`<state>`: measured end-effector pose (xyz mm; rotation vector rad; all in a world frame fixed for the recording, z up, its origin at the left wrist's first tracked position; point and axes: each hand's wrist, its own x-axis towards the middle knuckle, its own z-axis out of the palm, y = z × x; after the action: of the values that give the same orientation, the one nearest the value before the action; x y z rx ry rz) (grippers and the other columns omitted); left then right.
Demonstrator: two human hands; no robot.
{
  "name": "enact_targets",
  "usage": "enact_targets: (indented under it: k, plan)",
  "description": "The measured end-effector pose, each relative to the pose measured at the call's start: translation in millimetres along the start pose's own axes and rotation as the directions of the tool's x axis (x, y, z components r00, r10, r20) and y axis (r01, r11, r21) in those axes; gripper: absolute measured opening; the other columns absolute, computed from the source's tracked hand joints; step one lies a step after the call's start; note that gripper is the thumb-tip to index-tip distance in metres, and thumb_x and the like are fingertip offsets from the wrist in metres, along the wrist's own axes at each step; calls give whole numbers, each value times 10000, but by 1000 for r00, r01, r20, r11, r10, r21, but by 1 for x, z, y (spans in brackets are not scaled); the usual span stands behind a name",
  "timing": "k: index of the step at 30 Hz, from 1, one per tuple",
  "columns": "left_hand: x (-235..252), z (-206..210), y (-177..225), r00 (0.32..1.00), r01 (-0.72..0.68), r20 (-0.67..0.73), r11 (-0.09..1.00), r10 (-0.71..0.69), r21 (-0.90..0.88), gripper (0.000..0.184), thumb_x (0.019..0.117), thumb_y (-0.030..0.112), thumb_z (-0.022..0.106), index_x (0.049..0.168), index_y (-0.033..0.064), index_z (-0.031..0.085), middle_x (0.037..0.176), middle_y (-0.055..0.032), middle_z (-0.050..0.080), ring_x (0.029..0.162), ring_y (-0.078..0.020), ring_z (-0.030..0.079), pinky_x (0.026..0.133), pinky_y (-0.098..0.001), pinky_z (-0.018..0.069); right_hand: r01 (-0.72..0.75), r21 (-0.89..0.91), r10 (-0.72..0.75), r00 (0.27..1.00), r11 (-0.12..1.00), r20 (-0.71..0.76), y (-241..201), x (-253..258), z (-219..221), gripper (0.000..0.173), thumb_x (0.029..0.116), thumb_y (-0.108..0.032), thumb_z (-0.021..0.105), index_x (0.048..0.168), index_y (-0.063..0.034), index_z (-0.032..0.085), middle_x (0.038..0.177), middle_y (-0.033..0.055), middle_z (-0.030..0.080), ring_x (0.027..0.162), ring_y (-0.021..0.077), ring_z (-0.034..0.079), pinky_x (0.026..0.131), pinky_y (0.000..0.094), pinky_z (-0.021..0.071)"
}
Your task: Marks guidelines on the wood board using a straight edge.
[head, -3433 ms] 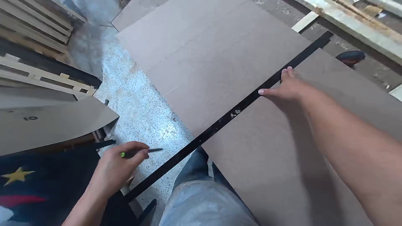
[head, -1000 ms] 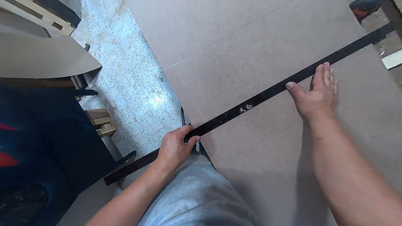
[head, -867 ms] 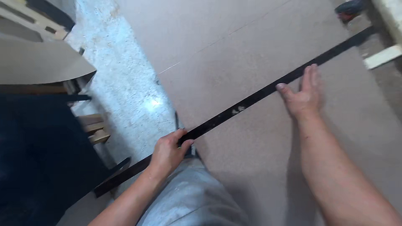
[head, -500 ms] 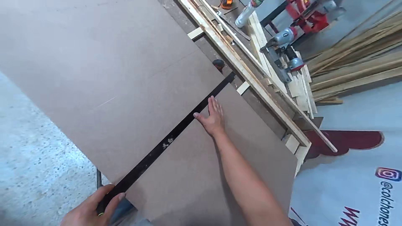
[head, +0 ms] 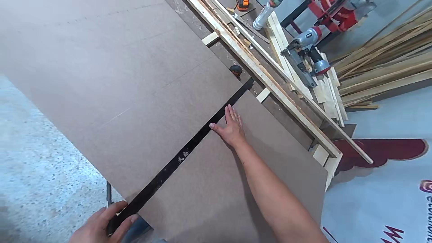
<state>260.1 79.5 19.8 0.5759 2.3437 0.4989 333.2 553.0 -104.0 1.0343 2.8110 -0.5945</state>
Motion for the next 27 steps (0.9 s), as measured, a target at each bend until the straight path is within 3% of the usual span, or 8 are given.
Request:
enact_targets:
  k: [2,4,7,9,12,16,23,27]
  plan:
    - [5,-32,2,999,-46,-4,999,46,-7,459,1025,391,612,1340,59,652,1163,-191,723,1005,-335,713,883,-543,574,-32,-36,34,997,999,75,-7,3,-12,1279,743,-978,402,1646,-95,200,1730,55,151,1596,224,133,1288,541,126]
    - [22,-66,15,982,-185,-44,982,184,-28,471,1096,328,484,1499,88,521,1151,-169,739,926,-291,732,821,-522,591,-62,-70,72,987,996,142,-12,4,-20,1289,739,-973,423,1647,-89,186,1733,59,134,1596,235,135,1277,566,144]
    - [92,-85,69,880,-461,-113,887,461,23,621,1093,513,349,1619,183,346,1053,-32,754,779,-143,708,675,-427,616,-88,-103,107,974,991,201,-19,8,-26,1285,746,-955,456,1650,-89,167,1736,61,113,1596,242,135,1267,599,146]
    - [164,-71,126,799,-595,-83,803,596,43,611,1071,548,330,1518,169,500,1007,20,729,794,-102,683,709,-398,612,-105,-108,127,966,989,226,-23,10,-31,1270,757,-930,496,1647,-82,176,1733,72,125,1595,254,138,1259,620,151]
    - [277,-23,215,726,-687,-63,724,684,-60,335,1072,342,518,1248,150,729,1052,-26,751,919,-142,718,861,-430,603,-128,-104,151,954,986,258,-29,12,-37,1261,759,-893,563,1638,-63,204,1728,101,136,1590,281,155,1250,646,157]
    - [384,48,322,805,-583,-25,783,593,-217,285,1027,302,618,1254,167,727,1159,-50,747,1077,-190,709,983,-487,559,-159,-145,198,928,977,315,-35,17,-42,1270,749,-893,577,1637,-65,204,1733,88,112,1593,277,140,1253,640,142]
    - [441,98,375,801,-590,107,807,589,-20,278,981,317,625,1214,251,760,1174,-46,749,1136,-248,693,980,-573,540,-171,-178,227,898,969,376,-42,19,-49,1259,778,-877,564,1643,-55,161,1739,78,68,1597,265,118,1247,646,146]
    - [425,82,380,799,-599,114,797,591,68,215,938,290,654,1073,190,788,1023,-81,756,1005,-274,714,872,-570,563,-166,-174,222,900,971,375,-41,20,-47,1266,779,-872,570,1643,-49,148,1738,86,68,1599,272,104,1240,667,127]
